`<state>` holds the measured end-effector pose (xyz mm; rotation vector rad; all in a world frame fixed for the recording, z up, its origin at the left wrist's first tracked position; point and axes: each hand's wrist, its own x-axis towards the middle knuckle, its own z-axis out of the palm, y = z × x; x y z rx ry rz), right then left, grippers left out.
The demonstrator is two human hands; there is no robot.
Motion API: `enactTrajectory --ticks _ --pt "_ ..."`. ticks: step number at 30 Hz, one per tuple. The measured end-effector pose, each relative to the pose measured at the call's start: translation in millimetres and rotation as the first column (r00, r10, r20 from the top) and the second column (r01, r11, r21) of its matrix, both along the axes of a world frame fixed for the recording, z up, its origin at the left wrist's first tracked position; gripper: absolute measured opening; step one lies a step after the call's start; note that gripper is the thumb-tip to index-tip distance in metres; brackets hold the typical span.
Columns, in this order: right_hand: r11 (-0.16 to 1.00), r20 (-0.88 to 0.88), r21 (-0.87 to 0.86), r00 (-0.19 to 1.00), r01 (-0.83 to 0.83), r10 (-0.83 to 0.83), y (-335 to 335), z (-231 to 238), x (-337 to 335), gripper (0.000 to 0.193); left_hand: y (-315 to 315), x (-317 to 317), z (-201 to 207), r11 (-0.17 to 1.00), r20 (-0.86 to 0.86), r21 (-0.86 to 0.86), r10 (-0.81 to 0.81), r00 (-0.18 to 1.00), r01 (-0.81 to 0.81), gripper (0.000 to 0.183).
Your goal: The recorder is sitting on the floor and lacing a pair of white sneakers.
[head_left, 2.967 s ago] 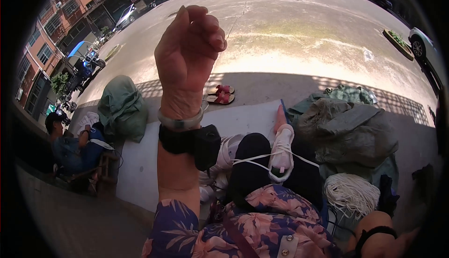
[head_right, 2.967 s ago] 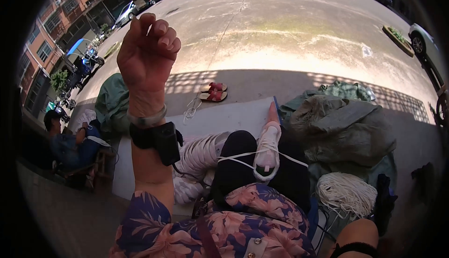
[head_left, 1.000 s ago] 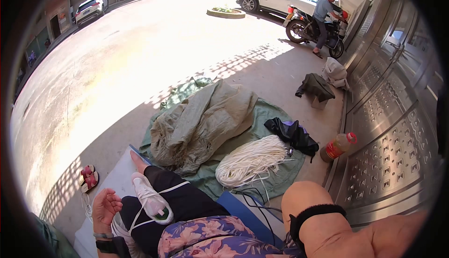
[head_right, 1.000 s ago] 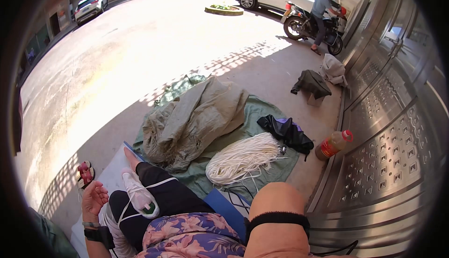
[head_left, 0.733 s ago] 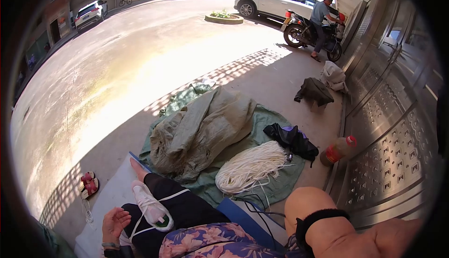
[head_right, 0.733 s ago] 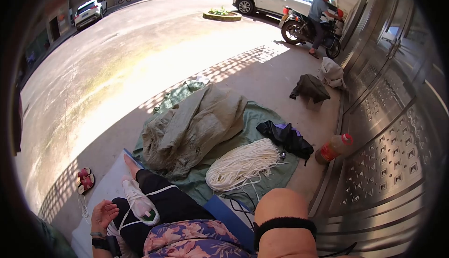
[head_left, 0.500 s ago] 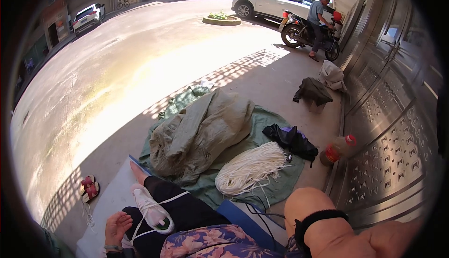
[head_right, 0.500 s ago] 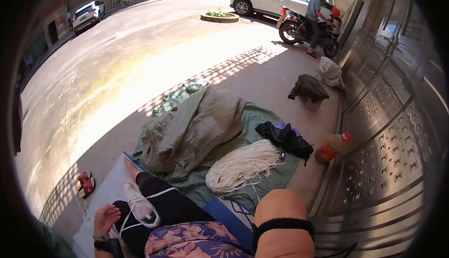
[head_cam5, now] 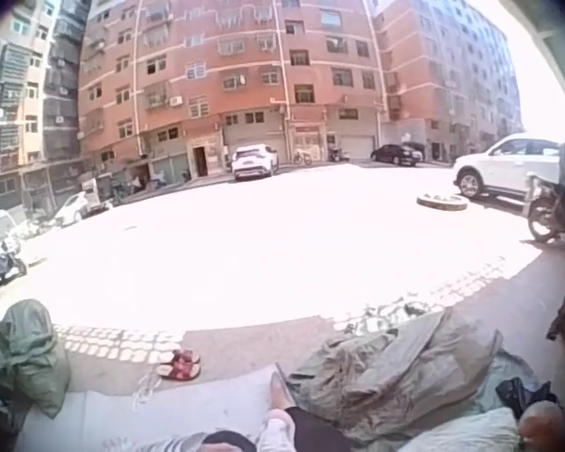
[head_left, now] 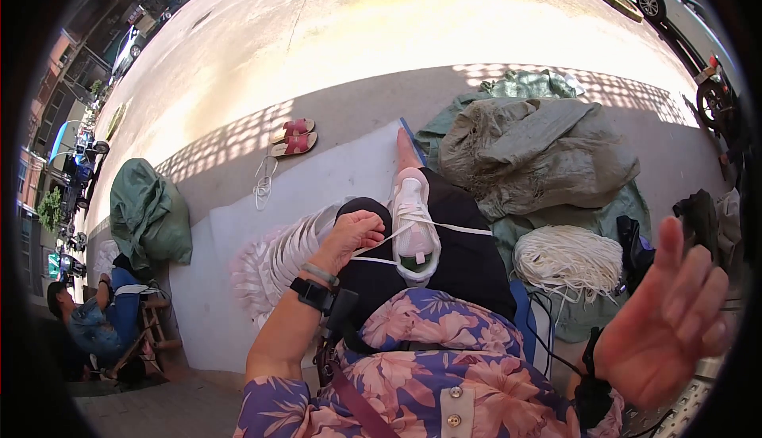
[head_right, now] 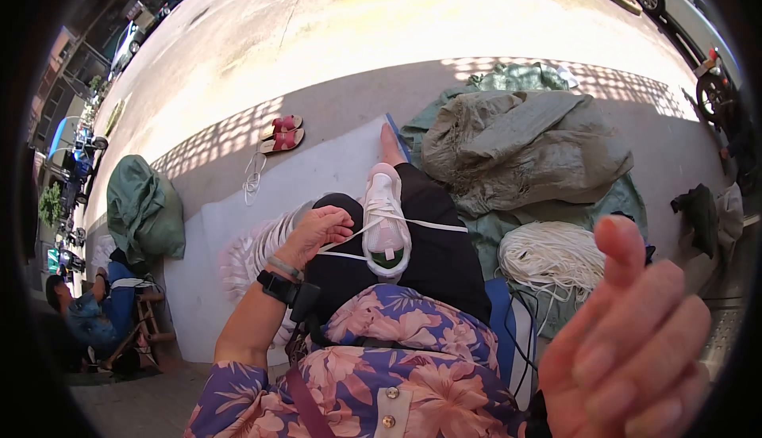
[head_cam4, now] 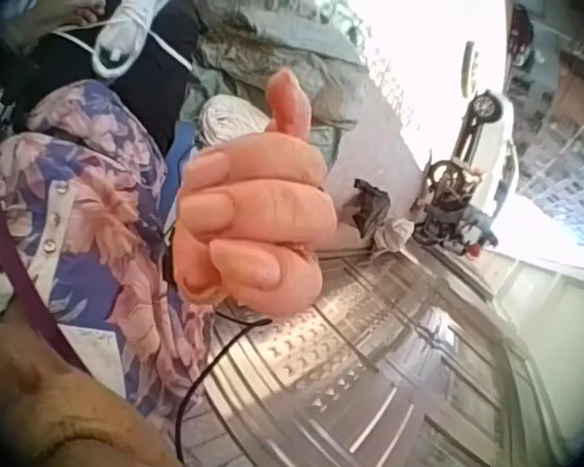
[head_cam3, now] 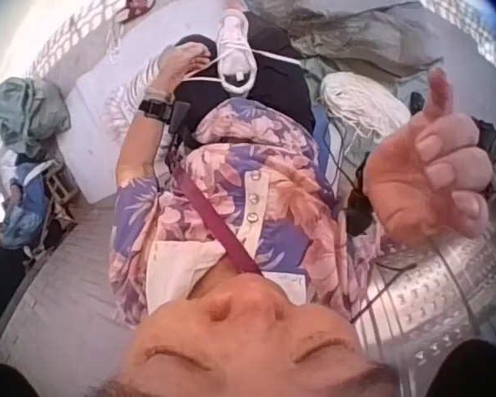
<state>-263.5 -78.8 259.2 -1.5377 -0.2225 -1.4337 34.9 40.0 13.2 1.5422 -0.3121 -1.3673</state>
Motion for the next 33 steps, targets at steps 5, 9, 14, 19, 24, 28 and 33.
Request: enactTrajectory --ticks 5,9,14,19,24,28,33 --pt "0.985 -0.771 -0.021 0.624 0.174 -0.127 -44 -187 91 0.012 3 -6 -14 0.986 0.295 -0.002 -0.161 0.942 0.169 0.021" --pt "0.891 -0.784 -0.446 0.447 0.078 -0.432 -40 -274 103 0.019 -6 -19 -2 0.916 0.721 0.214 -0.382 0.578 0.339 0.028" --pt "0.89 -0.862 -0.455 0.264 -0.028 -0.432 -25 -293 117 0.025 -9 -24 -10 0.889 0.863 0.329 -0.42 0.282 0.318 0.025" --pt "0.899 -0.866 -0.437 0.288 -0.039 -0.409 -28 -283 121 0.017 -19 -27 -9 0.9 0.892 0.313 -0.388 0.233 0.302 0.024" --pt "0.83 -0.847 -0.501 0.335 -0.245 -0.413 -19 -281 118 0.013 -32 -32 -10 0.937 0.973 0.107 -0.167 0.157 0.331 0.02" --pt "0.807 -0.859 -0.462 0.412 -0.367 -0.304 -14 -274 115 0.012 -46 -41 -7 0.853 0.973 0.233 -0.209 -0.102 0.468 0.012" --pt "0.788 -0.921 -0.362 0.321 -0.498 -0.22 -14 -266 102 0.011 -51 -42 -17 0.808 0.89 0.426 -0.294 -0.348 0.407 0.011"
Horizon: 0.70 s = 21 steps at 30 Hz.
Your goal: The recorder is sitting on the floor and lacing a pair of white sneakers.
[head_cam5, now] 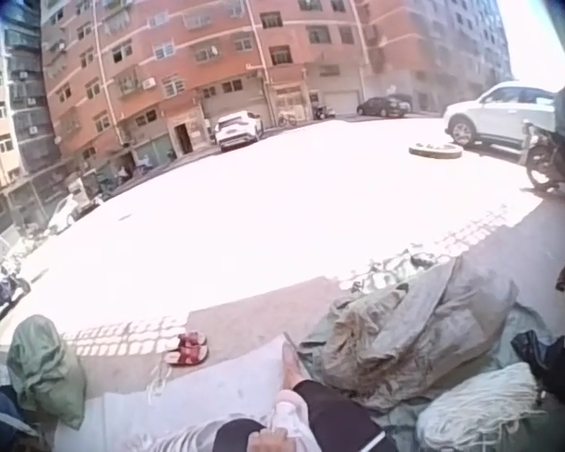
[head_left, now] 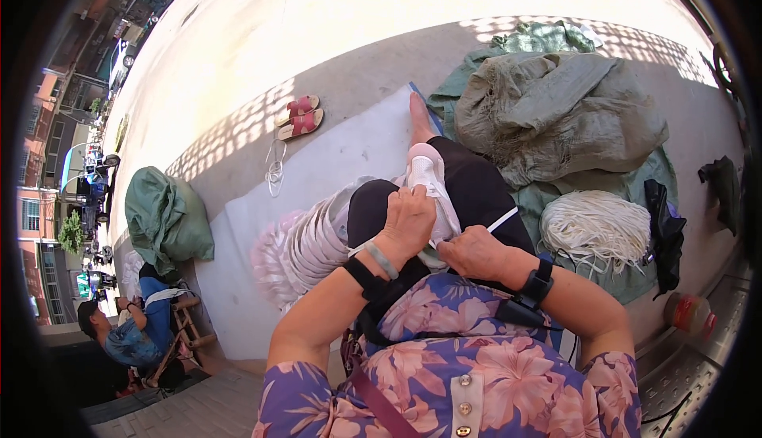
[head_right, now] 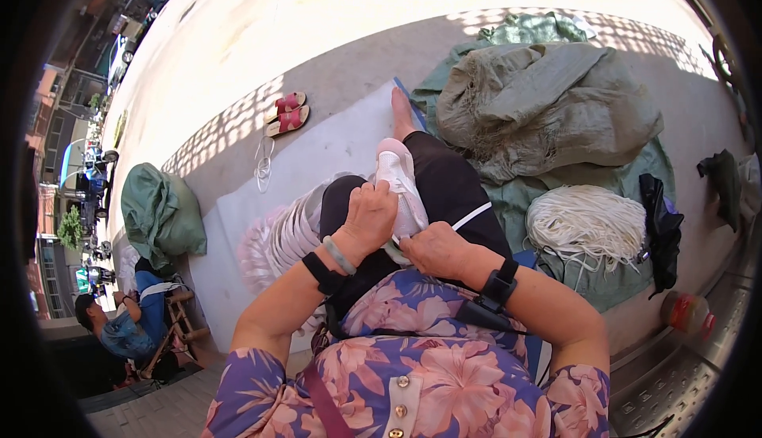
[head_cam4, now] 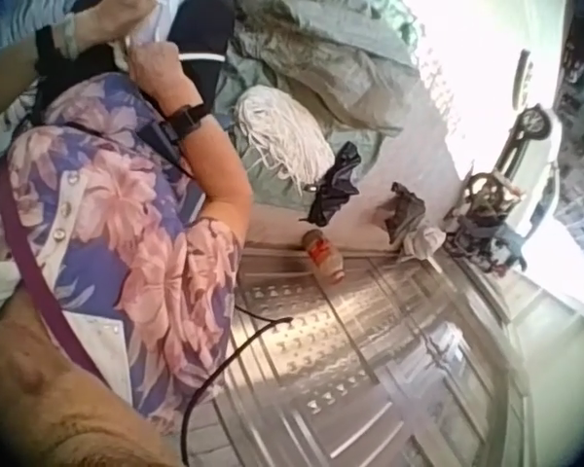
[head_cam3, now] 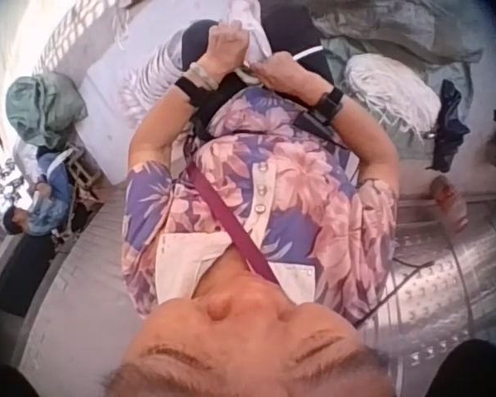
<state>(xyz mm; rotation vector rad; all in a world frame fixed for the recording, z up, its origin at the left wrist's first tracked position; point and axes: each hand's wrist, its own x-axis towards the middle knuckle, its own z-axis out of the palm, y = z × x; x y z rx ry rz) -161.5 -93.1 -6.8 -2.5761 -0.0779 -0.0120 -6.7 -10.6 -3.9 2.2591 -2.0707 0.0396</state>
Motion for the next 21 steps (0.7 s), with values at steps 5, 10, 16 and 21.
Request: enactTrajectory --ticks 5,10,16,21 --pt "0.995 0.003 0.083 0.999 0.053 -0.053 -12 11 -22 0.013 -9 -2 5 0.969 -0.309 -0.245 -0.06 0.949 -0.018 0.014" --pt "0.991 -0.052 0.061 0.991 0.123 -0.12 -18 28 -31 0.013 -10 -4 40 0.996 -0.862 0.014 0.057 0.504 -0.089 0.015" --pt "0.961 -0.005 0.197 0.981 0.192 -0.195 -24 76 -62 0.015 24 17 147 0.894 -0.956 0.26 0.185 0.229 0.365 0.029" --pt "0.568 -0.241 0.76 0.949 0.314 -0.203 -38 153 -93 0.015 67 42 194 0.92 -0.781 0.28 0.052 0.622 0.275 0.027"
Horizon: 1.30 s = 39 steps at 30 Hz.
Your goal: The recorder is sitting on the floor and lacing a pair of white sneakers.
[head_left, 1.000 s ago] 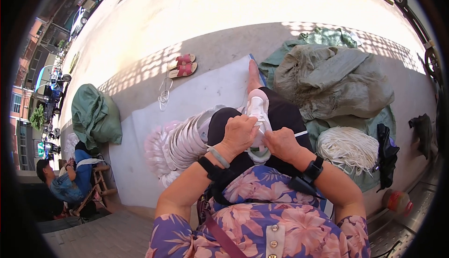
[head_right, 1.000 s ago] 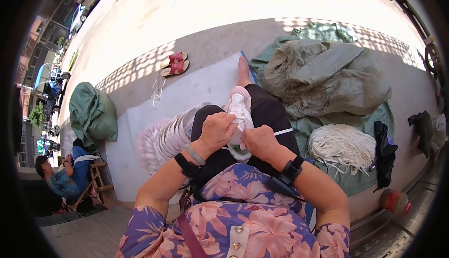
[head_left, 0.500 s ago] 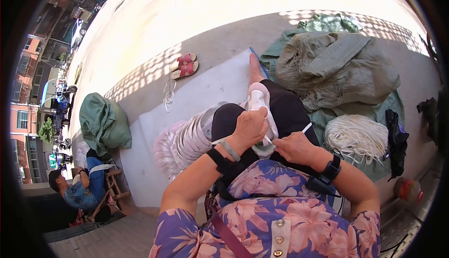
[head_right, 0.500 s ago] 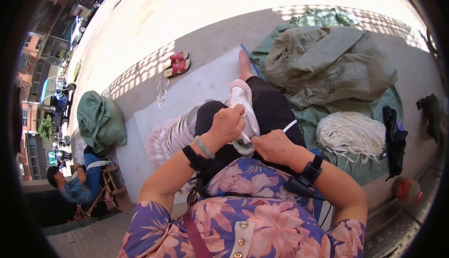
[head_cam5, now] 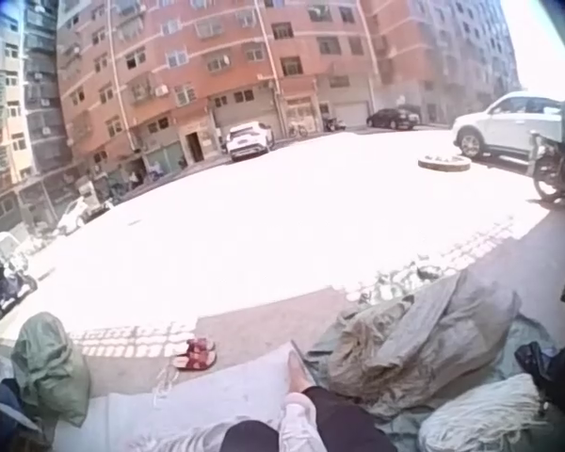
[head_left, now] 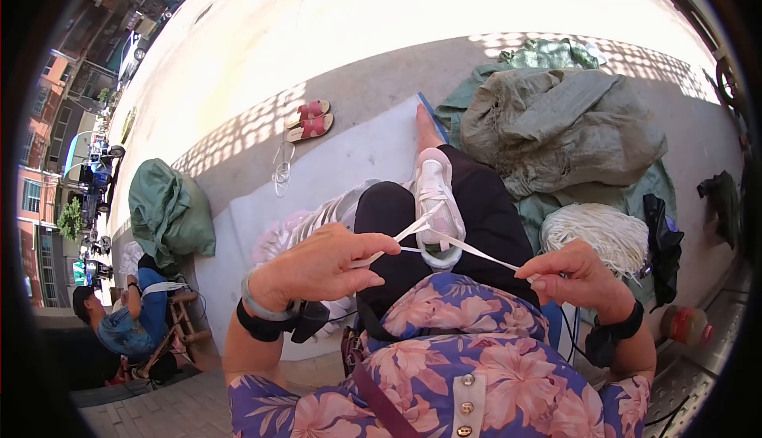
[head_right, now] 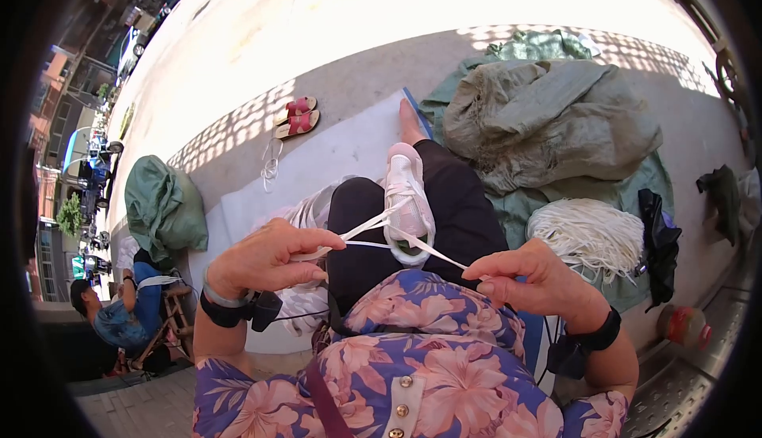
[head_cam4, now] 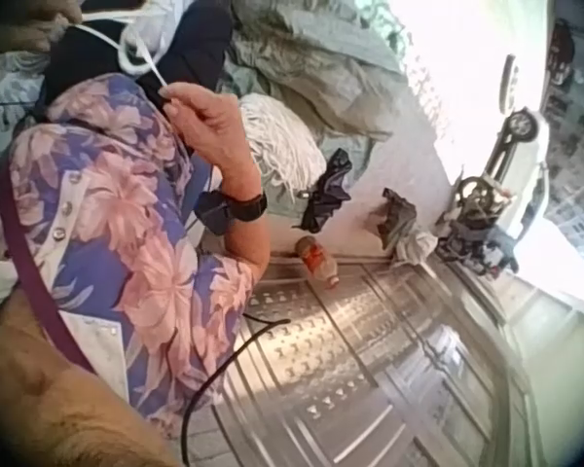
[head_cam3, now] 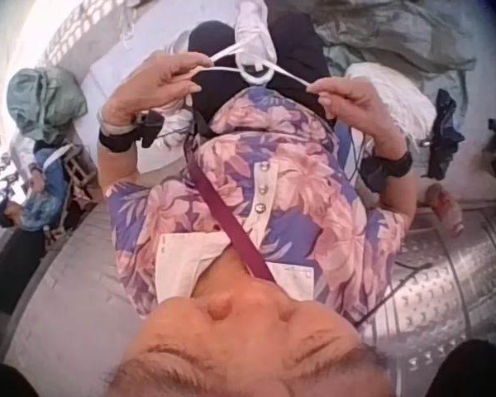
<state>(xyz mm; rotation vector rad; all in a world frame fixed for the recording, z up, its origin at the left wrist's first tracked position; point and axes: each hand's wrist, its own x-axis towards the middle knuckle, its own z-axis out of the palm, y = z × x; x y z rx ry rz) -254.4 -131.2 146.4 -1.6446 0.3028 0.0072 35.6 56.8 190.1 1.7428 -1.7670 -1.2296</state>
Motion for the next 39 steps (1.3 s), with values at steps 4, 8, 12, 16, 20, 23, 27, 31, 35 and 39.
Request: enactTrajectory --ticks 4,8,12,16,20,23,27,31,35,39 --pt "0.933 0.283 0.32 0.924 0.163 -0.259 -3 39 -28 0.015 25 -2 51 0.977 -0.325 -0.049 0.179 0.929 -0.205 0.018" --pt "0.91 0.615 0.414 0.734 0.011 -0.288 -14 69 -41 0.017 49 0 78 0.913 -0.655 -0.333 -0.045 0.754 -0.234 0.016" --pt "0.899 0.71 0.428 0.581 0.093 -0.398 -16 93 -80 0.015 44 12 95 0.885 -0.727 -0.464 -0.405 0.554 0.037 0.014" --pt "0.874 0.691 0.445 0.545 0.196 -0.475 -10 106 -91 0.013 42 3 120 0.857 -0.651 -0.448 -0.509 0.564 0.256 0.012" --pt "0.874 0.676 0.368 0.553 0.318 -0.487 28 115 -46 0.018 45 -18 107 0.89 -0.729 -0.456 -0.378 0.571 0.007 0.022" --pt "0.931 0.518 0.178 0.774 0.319 -0.364 30 79 3 0.023 34 -45 63 0.879 -0.827 -0.194 0.093 0.555 -0.436 0.026" --pt "0.903 0.481 -0.217 0.845 0.372 -0.232 17 16 47 0.019 -25 -66 18 0.814 -0.694 0.054 0.447 0.564 -0.579 0.019" --pt "0.918 0.4 0.031 0.837 0.395 -0.374 34 -21 71 0.022 -48 -74 -21 0.843 -0.64 -0.004 0.412 0.649 -0.538 0.022" --pt "0.866 0.295 0.377 0.844 0.328 -0.448 36 -35 71 0.025 -51 -82 -38 0.852 -0.614 0.013 0.42 0.668 -0.523 0.019" --pt "0.74 0.178 0.62 0.873 0.259 -0.455 31 -30 66 0.029 -52 -80 -43 0.881 -0.638 0.074 0.402 0.657 -0.467 0.018"
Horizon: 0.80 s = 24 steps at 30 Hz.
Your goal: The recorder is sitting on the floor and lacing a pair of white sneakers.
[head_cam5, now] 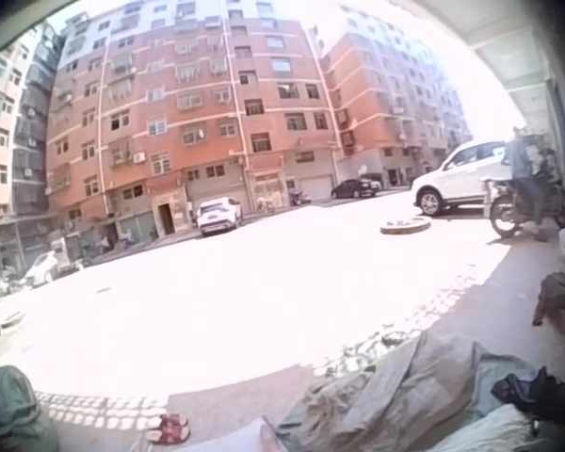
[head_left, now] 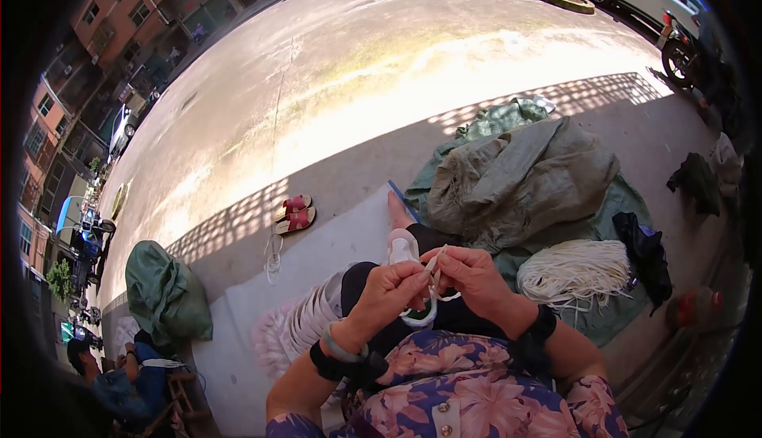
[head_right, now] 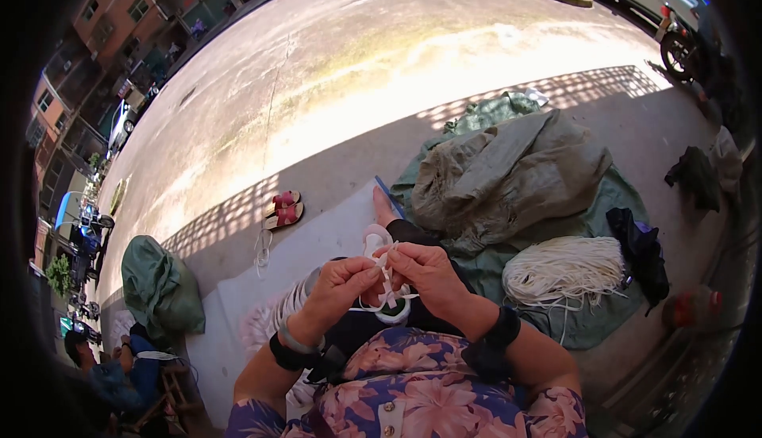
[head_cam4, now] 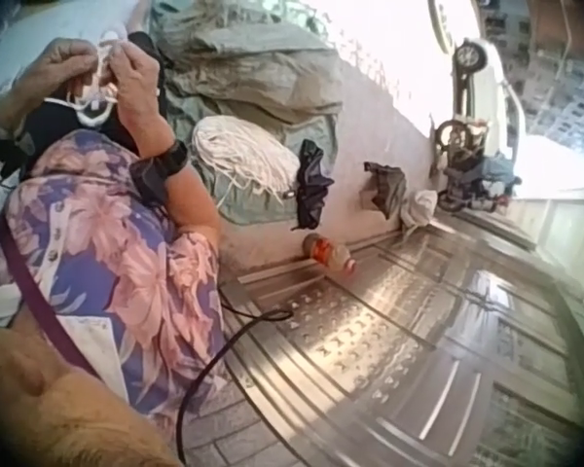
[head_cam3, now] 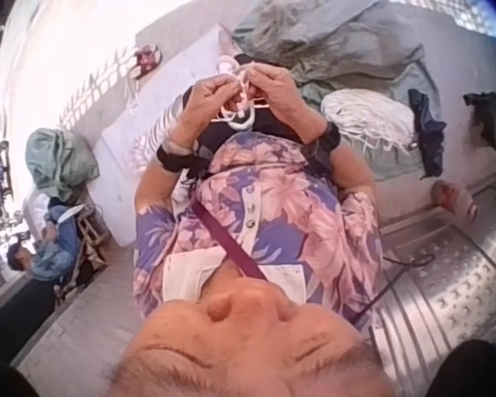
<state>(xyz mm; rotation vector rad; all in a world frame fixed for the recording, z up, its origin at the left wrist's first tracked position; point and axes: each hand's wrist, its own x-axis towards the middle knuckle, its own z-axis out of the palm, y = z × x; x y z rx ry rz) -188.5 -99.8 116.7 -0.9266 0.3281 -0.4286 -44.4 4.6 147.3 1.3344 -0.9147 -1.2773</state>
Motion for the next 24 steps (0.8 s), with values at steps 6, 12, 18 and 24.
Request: enactTrajectory --ticks 6,12,18,24 --pt "0.998 0.022 0.046 0.999 0.035 -0.036 -3 6 -1 0.027 0 1 1 1.0 0.019 0.013 -0.029 0.999 0.028 0.018" --pt "0.999 0.03 0.003 0.998 0.053 -0.053 0 6 -1 0.027 0 -2 4 0.999 0.024 0.005 -0.038 0.999 0.037 0.018" --pt "0.988 0.039 -0.134 0.996 0.08 -0.076 -3 10 2 0.019 2 -2 5 0.999 0.015 0.032 0.009 1.0 -0.01 0.016" --pt "0.854 0.131 -0.482 0.979 0.198 -0.154 -36 105 -2 0.014 0 11 12 0.989 0.188 -0.057 -0.121 0.975 0.133 0.019"
